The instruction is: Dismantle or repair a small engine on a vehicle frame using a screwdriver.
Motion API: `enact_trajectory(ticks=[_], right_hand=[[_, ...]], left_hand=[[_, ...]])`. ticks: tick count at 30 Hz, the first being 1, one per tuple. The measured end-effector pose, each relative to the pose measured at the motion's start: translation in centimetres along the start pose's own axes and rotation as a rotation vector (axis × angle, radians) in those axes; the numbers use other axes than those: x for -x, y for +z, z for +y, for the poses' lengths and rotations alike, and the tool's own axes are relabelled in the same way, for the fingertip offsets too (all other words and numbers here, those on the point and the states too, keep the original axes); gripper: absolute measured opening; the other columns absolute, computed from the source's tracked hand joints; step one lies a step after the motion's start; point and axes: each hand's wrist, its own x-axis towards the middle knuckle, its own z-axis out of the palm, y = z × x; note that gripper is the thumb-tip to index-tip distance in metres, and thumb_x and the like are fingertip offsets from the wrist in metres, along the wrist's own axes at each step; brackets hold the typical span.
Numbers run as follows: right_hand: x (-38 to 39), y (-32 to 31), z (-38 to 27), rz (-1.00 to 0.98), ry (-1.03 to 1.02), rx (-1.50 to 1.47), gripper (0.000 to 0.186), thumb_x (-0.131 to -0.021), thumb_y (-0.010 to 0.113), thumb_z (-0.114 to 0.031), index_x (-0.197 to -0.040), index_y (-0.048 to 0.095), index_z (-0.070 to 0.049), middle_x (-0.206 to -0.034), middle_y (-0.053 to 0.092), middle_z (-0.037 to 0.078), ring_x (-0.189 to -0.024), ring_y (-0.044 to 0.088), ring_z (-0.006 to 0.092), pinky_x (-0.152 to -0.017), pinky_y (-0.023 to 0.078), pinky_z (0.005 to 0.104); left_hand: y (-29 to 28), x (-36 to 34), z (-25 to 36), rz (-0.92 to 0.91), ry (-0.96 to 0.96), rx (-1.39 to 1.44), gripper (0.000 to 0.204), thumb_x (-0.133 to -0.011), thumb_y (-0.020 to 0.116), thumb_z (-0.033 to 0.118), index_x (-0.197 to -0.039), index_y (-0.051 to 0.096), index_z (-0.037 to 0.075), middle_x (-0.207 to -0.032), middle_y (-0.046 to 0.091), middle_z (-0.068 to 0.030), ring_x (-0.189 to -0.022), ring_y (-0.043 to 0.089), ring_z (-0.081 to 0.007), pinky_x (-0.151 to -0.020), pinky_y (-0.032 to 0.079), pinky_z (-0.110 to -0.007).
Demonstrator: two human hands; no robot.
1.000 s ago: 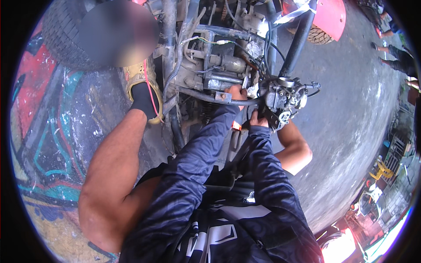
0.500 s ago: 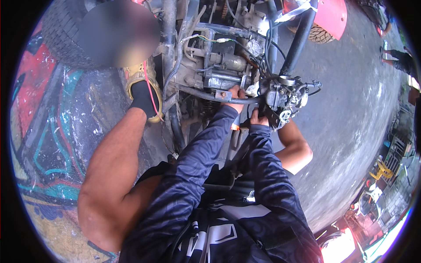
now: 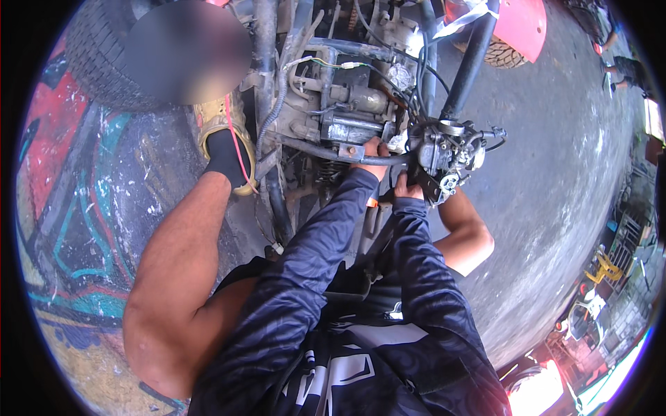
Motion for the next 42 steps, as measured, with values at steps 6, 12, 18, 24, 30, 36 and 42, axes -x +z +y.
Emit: enact_trajectory(ticks=[6, 12, 18, 24, 30, 36, 42], right_hand=[[0.4, 0.5, -1.3, 0.056, -0.121, -0.007, 0.028, -0.086, 0.052, -0.014, -0.113, 0.053, -0.006, -0.103, 0.059, 0.021, -0.088, 0.06, 0.0358, -0.08, 0.046, 0.0387], [0.2, 0.6, -0.2, 0.018, -0.078, 0.05, 0.035, -0.084, 0.057, -0.017, -0.112, 0.051, 0.002, -0.105, 0.06, 0.019, -0.095, 0.059, 0.0309, -0.084, 0.045, 0.0373], [0.3, -0.4, -2.4, 0.112, 0.026, -0.216, 0.037, -0.084, 0.057, -0.018, -0.113, 0.051, 0.003, -0.106, 0.06, 0.019, -0.096, 0.059, 0.0309, -0.085, 0.044, 0.0368], [0.3, -1.4, -3.8, 0.04, 0.1, -0.14, 0.036, -0.084, 0.056, -0.02, -0.112, 0.052, 0.003, -0.106, 0.061, 0.019, -0.096, 0.059, 0.0321, -0.086, 0.044, 0.0368], [0.5, -1.9, -5.4, 0.067, 0.142, -0.283, 0.035, -0.083, 0.057, -0.021, -0.109, 0.054, 0.003, -0.103, 0.062, 0.018, -0.094, 0.06, 0.0324, -0.084, 0.044, 0.0372], [0.2, -0.2, -1.5, 0.056, 0.009, 0.011, 0.036, -0.083, 0.057, -0.023, -0.109, 0.054, 0.003, -0.1, 0.062, 0.019, -0.092, 0.061, 0.0324, -0.082, 0.045, 0.0379], [0.2, -0.7, -2.4, 0.038, 0.092, -0.185, 0.039, -0.085, 0.056, -0.02, -0.115, 0.05, 0.003, -0.107, 0.06, 0.017, -0.098, 0.059, 0.0285, -0.087, 0.044, 0.0354]], left_hand=[[-0.7, 0.0, 0.5, -0.052, -0.048, -0.021, 0.02, -0.082, 0.056, 0.022, -0.081, 0.059, 0.002, -0.073, 0.062, -0.0206, -0.071, 0.063, -0.0375, -0.063, 0.049, -0.044], [-0.1, 0.4, 0.9, -0.029, -0.042, -0.05, 0.019, -0.082, 0.056, 0.023, -0.082, 0.06, 0.004, -0.072, 0.062, -0.0212, -0.071, 0.062, -0.038, -0.064, 0.049, -0.045], [0.0, 0.2, 0.9, -0.037, -0.049, 0.039, 0.02, -0.083, 0.055, 0.023, -0.084, 0.061, 0.004, -0.074, 0.063, -0.0209, -0.074, 0.062, -0.0393, -0.067, 0.049, -0.046], [-0.5, 0.2, 1.3, -0.017, 0.003, 0.003, 0.023, -0.082, 0.055, 0.024, -0.082, 0.061, 0.002, -0.073, 0.062, -0.0216, -0.072, 0.062, -0.0392, -0.066, 0.048, -0.046], [0.0, -0.6, 0.7, -0.06, -0.025, 0.051, 0.024, -0.081, 0.055, 0.025, -0.079, 0.061, 0.002, -0.073, 0.061, -0.0221, -0.072, 0.061, -0.039, -0.067, 0.046, -0.047], [-0.4, -0.9, 0.8, 0.0, -0.019, 0.041, 0.023, -0.081, 0.055, 0.022, -0.073, 0.058, 0.001, -0.07, 0.061, -0.0206, -0.069, 0.061, -0.038, -0.063, 0.047, -0.045], [0.1, -0.3, 1.1, -0.061, -0.011, 0.051, 0.021, -0.082, 0.054, 0.021, -0.078, 0.059, 0.001, -0.075, 0.062, -0.0215, -0.072, 0.062, -0.0381, -0.064, 0.047, -0.044]])
